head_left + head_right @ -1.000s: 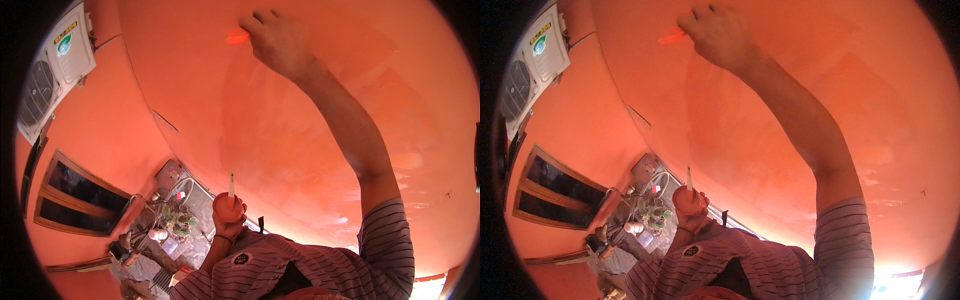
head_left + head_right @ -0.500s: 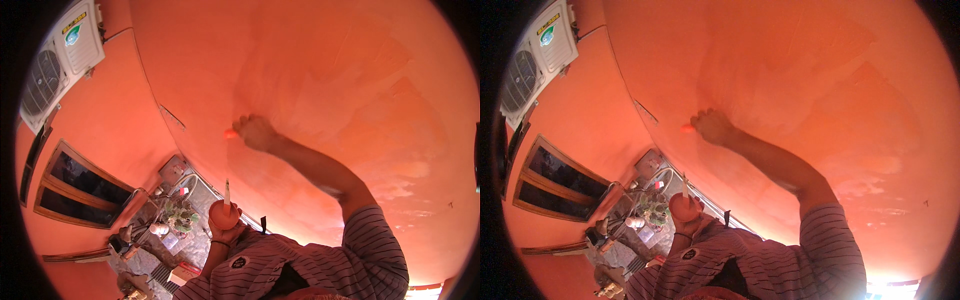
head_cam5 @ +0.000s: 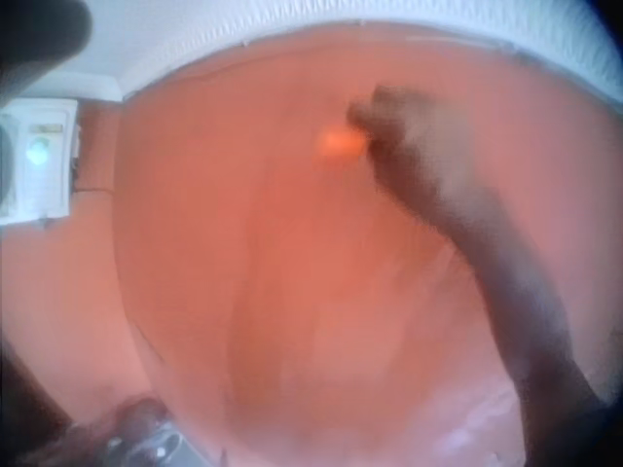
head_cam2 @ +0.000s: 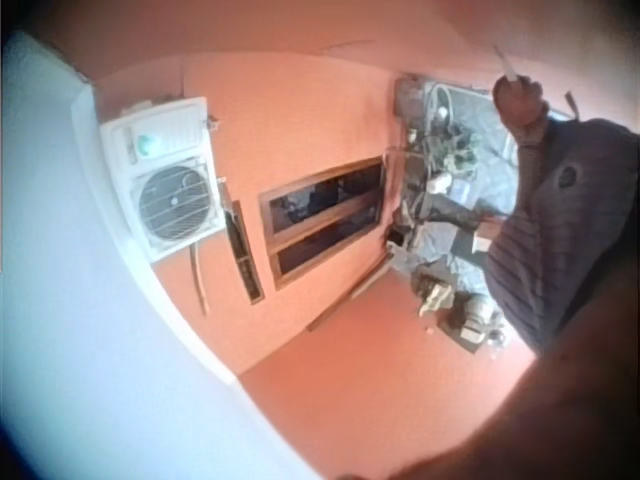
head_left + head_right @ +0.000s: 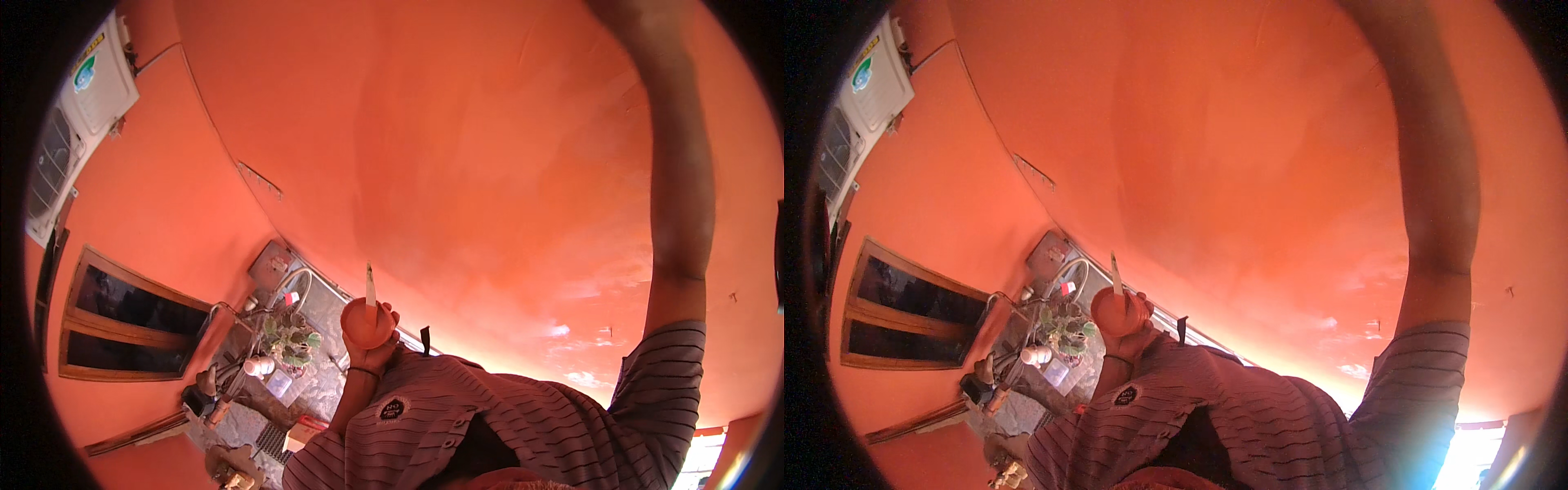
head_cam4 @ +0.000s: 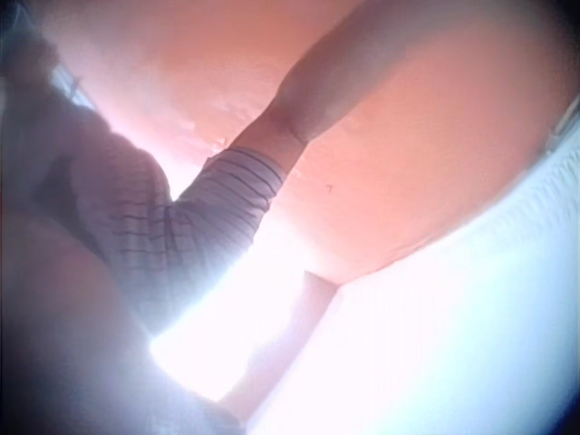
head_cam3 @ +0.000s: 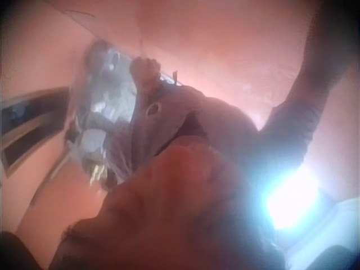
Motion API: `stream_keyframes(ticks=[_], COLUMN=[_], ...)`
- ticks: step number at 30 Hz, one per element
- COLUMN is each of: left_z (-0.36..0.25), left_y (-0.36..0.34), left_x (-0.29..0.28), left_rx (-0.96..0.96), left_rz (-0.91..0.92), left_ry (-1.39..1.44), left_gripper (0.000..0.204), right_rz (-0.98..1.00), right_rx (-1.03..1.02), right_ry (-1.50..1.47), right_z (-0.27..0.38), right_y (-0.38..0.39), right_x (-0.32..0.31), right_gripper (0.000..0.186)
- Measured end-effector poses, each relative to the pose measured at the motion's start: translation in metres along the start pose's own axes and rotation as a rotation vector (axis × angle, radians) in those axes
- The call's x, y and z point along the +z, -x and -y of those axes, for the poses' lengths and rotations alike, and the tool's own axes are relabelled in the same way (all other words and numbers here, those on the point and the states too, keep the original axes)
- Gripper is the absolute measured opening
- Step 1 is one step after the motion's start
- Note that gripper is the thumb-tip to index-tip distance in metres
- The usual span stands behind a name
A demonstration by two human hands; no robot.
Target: The person paints a ceiling with orange paint using a brush and a small container. They repeatedly dip the brush into the container and apply paint to the ceiling surface in broad strokes.
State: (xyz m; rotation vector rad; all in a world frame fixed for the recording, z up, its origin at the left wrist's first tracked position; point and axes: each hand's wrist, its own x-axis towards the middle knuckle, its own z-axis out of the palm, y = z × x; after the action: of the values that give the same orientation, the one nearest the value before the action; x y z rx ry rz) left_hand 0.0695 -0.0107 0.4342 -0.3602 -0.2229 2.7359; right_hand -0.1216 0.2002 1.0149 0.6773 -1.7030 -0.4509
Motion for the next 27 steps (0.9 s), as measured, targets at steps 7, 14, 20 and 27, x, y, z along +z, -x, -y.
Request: stream_keyframes(ticks=[7,14,20,27], left_z=[0.004,-0.020,-0.035,-0.015], left_y=[0.009,0.031,0.028,0.025], left_x=[0.004,-0.022,-0.035,-0.011], left_rx=[-0.012,0.081,0.147,0.024], left_rz=[-0.004,0.025,-0.042,0.000], left_ry=[0.046,-0.008,0.005,0.041], left_gripper=[0.065,0.070,0.071,0.068], right_rz=[0.212,0.632,0.648,-0.027], right_rx=[-0.342,-0.357,0.051,0.201], right_ry=[-0.153,-0.486,-0.702,-0.455], right_z=[0.156,0.275,0.191,0.067], right_y=[0.219,0.323,0.263,0.116], right_x=[0.103,0.081,0.089,0.010], right_gripper=[0.033,0.019,0.019,0.007])
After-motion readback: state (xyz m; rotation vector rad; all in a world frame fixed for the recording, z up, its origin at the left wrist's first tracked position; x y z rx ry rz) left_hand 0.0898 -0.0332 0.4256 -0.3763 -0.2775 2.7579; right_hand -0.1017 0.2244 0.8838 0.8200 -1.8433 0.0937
